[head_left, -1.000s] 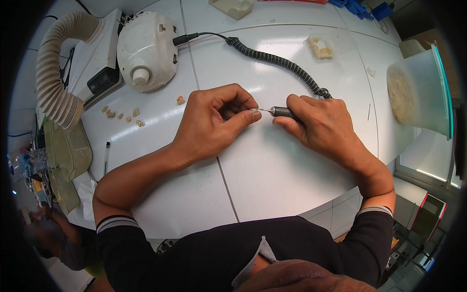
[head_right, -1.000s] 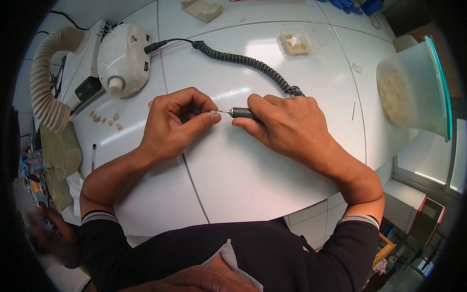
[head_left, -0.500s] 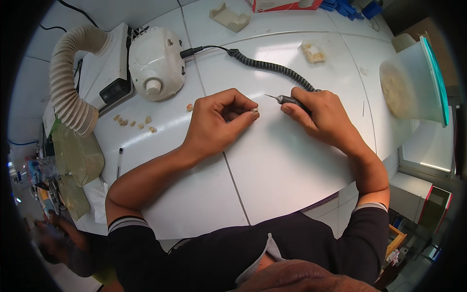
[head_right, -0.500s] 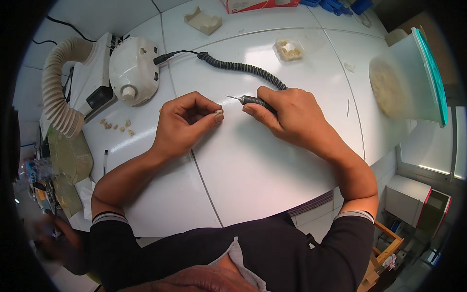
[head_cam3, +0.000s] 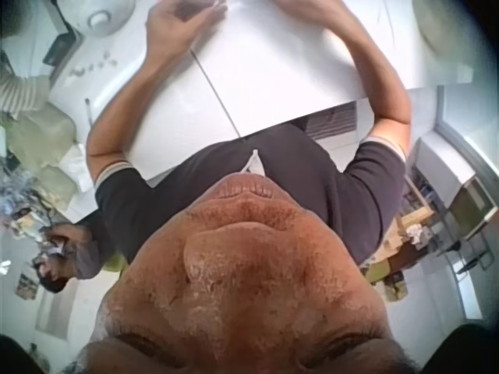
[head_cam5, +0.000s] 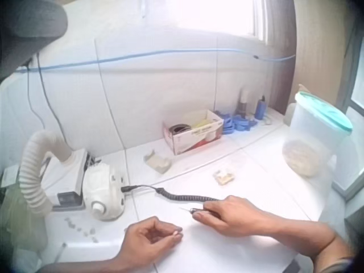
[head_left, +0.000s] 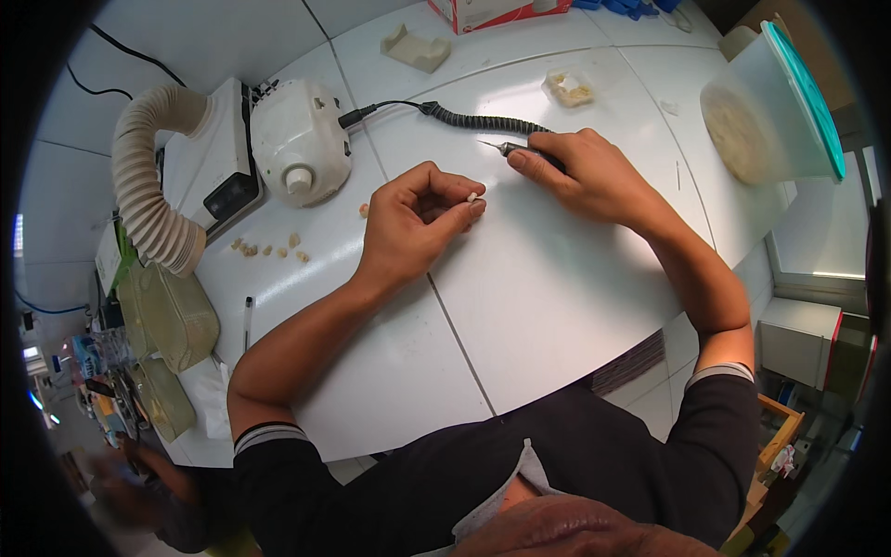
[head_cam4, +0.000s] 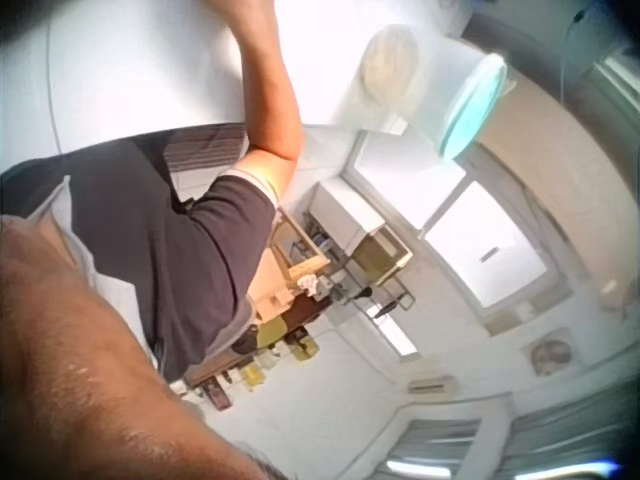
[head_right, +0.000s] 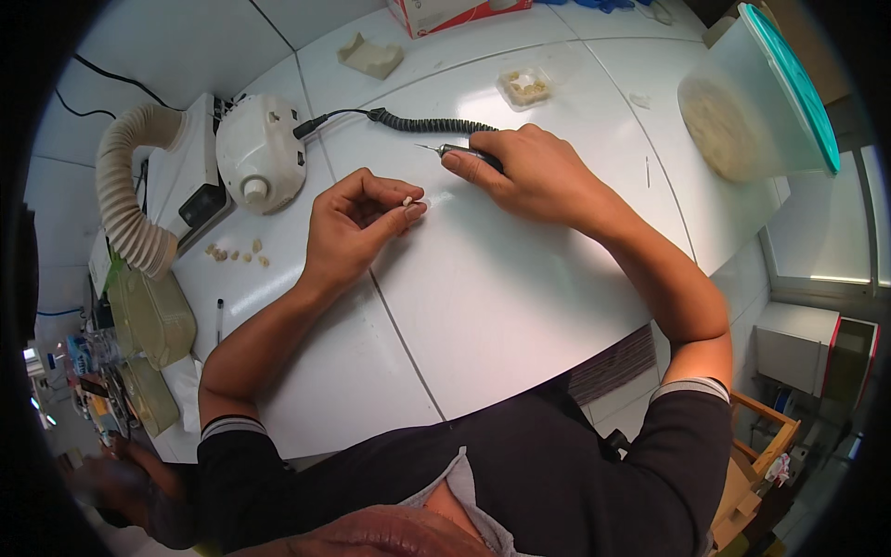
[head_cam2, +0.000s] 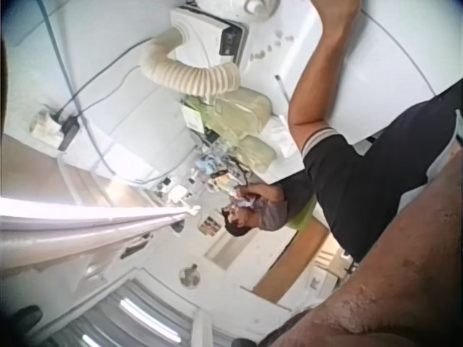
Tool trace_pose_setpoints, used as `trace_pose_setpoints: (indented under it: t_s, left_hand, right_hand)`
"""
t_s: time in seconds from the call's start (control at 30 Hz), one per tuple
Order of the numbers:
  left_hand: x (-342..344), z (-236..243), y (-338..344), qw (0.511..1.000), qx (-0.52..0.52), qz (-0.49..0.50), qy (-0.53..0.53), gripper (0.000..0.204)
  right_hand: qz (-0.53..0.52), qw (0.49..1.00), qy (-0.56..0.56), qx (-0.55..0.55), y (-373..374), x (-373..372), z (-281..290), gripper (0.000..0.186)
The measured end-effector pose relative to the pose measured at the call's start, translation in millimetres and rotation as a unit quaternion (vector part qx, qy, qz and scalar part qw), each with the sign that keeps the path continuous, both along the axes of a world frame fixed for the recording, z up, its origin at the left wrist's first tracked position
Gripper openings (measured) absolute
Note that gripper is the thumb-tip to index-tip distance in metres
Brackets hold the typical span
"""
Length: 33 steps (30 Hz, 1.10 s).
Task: The person uses a rotary tool to polish a small dental prosthetic, turning it over by hand to work on different sides of the object at a workbench.
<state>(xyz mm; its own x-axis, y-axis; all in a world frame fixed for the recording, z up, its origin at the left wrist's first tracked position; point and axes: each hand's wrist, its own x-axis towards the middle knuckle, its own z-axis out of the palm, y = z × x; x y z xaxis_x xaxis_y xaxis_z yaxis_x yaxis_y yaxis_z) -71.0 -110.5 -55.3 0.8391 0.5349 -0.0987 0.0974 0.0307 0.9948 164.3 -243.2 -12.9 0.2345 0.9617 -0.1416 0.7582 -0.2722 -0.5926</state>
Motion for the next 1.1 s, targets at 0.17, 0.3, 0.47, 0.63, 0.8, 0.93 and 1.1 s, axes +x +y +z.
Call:
trace_pose_setpoints:
  t_s: [0.17, 0.3, 0.47, 0.63, 0.8, 0.93, 1.1]
  left_hand:
    - [0.4, -2.2, -0.8, 1.000, -0.003, -0.005, -0.015, 0.017]
    - [-2.0, -3.2, -0.1, 1.000, 0.002, -0.007, -0.021, 0.019]
    - [2.1, 0.7, -3.2, 0.998, 0.008, -0.001, -0.057, 0.022]
    - [4.1, -1.1, 0.3, 0.997, 0.052, -0.020, -0.046, 0.025]
    - [6.9, -0.5, -1.8, 0.998, 0.058, -0.023, -0.022, 0.019]
    - [7.8, -3.3, -2.1, 0.998, 0.035, -0.018, -0.039, 0.022]
    - [8.2, -4.6, 0.0, 0.998, 0.034, -0.015, -0.043, 0.027]
  right_hand:
    - [-0.014, 1.000, -0.005, -0.026, 4.9, 0.1, -1.5, 0.060]
    - [-0.012, 1.000, -0.012, -0.022, 7.0, -3.2, -2.2, 0.061]
    - [-0.009, 0.997, -0.070, -0.033, 11.9, -9.0, -5.0, 0.066]
    - [-0.029, 0.995, -0.088, -0.023, 15.1, -14.8, -7.2, 0.067]
    - [-0.062, 0.994, -0.092, 0.009, 3.2, -19.4, -8.9, 0.065]
    - [-0.062, 0.996, -0.064, 0.029, -1.5, -17.7, -8.6, 0.063]
    - [-0.052, 0.994, -0.080, 0.047, -1.4, -18.2, -14.5, 0.062]
